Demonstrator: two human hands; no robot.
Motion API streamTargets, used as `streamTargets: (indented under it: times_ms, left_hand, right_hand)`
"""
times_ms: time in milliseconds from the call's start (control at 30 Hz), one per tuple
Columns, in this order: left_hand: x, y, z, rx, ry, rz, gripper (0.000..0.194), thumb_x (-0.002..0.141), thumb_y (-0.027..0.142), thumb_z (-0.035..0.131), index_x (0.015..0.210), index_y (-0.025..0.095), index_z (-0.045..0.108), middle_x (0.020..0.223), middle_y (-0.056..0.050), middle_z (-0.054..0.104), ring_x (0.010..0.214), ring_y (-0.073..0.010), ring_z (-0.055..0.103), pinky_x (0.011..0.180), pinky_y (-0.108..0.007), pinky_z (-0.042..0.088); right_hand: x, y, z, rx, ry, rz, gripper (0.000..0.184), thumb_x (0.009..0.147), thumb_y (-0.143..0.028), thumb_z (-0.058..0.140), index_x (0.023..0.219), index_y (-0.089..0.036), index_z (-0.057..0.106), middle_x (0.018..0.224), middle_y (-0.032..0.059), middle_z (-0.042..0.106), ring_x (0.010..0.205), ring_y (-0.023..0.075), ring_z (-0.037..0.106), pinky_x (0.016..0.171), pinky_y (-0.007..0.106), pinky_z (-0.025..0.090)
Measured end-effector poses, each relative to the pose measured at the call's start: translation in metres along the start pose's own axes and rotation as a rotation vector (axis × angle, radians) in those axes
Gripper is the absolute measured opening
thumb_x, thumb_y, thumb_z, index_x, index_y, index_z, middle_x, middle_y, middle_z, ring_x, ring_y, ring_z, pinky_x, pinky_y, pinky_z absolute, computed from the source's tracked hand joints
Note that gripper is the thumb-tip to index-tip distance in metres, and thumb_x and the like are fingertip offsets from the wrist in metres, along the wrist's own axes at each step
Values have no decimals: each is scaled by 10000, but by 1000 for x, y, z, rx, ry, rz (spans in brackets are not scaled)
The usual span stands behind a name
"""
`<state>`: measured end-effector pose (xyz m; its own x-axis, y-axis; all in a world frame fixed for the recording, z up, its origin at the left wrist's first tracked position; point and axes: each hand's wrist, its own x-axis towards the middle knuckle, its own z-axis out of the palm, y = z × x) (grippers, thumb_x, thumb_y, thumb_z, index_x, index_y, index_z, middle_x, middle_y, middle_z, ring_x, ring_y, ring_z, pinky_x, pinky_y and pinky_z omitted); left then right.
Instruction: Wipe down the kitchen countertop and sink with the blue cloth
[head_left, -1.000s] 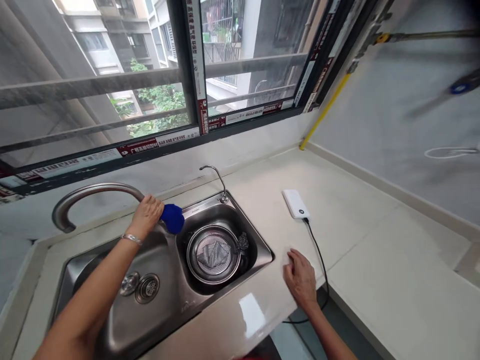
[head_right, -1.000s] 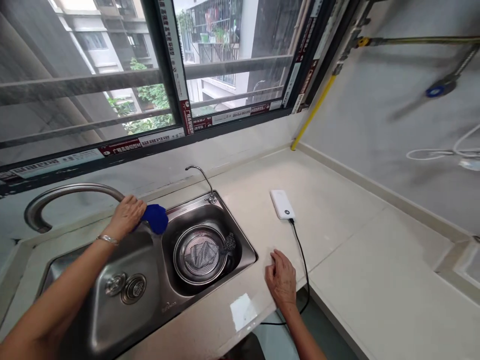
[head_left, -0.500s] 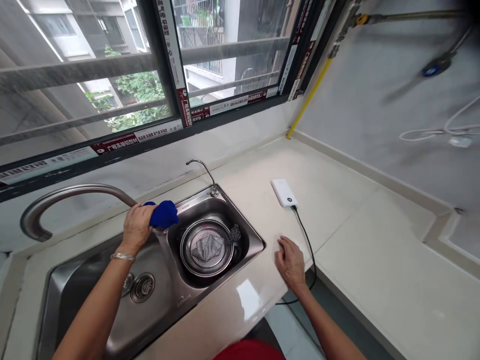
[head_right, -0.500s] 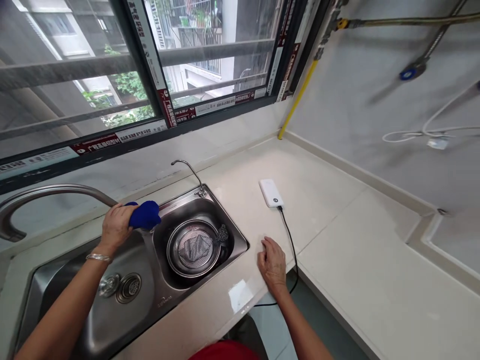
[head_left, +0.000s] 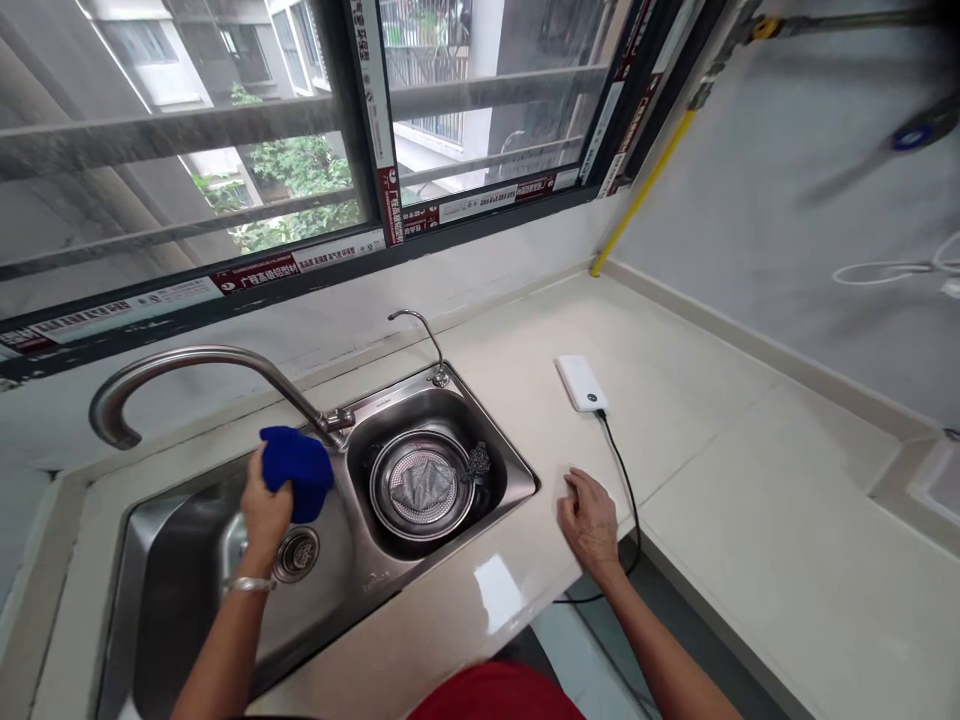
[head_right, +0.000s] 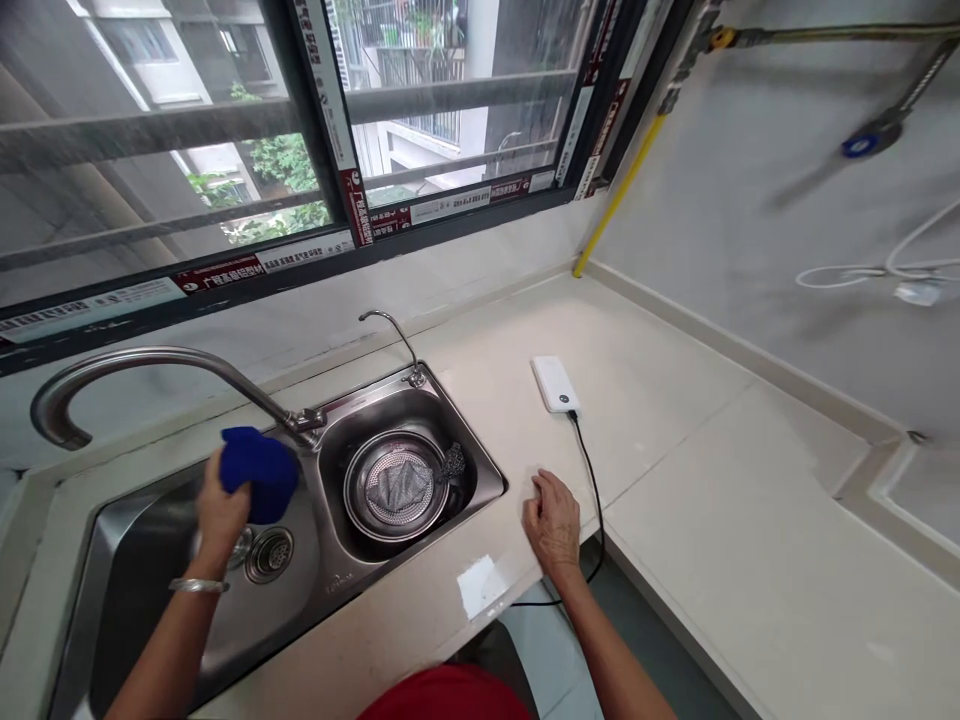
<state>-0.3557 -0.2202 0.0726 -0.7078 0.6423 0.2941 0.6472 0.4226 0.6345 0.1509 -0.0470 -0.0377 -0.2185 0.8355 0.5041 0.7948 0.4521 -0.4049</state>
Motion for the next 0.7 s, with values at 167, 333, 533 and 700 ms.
streamTargets:
  times_ms: [167,333,533,700]
  left_hand:
    - [-39,-11,84,180,-342,123,622,796,57,429,1387,194,566,1471,-185,426,1332,-357,469,1162,-550,450]
    - [-46,-14,102,213,-368,178,576,747,8,414,1249,159,652,1472,-181,450,1348,-391,410,1193,-609,380]
    - [-70,-34,87,138,-508,284,637,680,-32,417,1257,149,617,1532,-107,452,1483,-285,333,1320,-550,239]
    - [-115,-39,72,94,-629,277,753,660,-55,389,1341,191,595,1595,-39,374,1534,-318,235,1297,-600,283]
  right_hand:
    - [1,-2,-1,-16,14,8,367,855,-156,454,1183,-175,617,1279,157,666,1183,283,604,1002,485,506]
    - [0,-1,0,2,25,4,382,861,-153,456,1204,-179,621,1279,155,668,1186,282,608,1008,489,503]
    - [-1,1,1,24,14,33,395,858,-146,462,1214,-175,630,1295,157,663,1199,284,603,1035,498,491]
    - [-2,1,1,17,14,35,382,858,-147,461,1200,-175,627,1298,154,662,1201,277,597,1030,483,490]
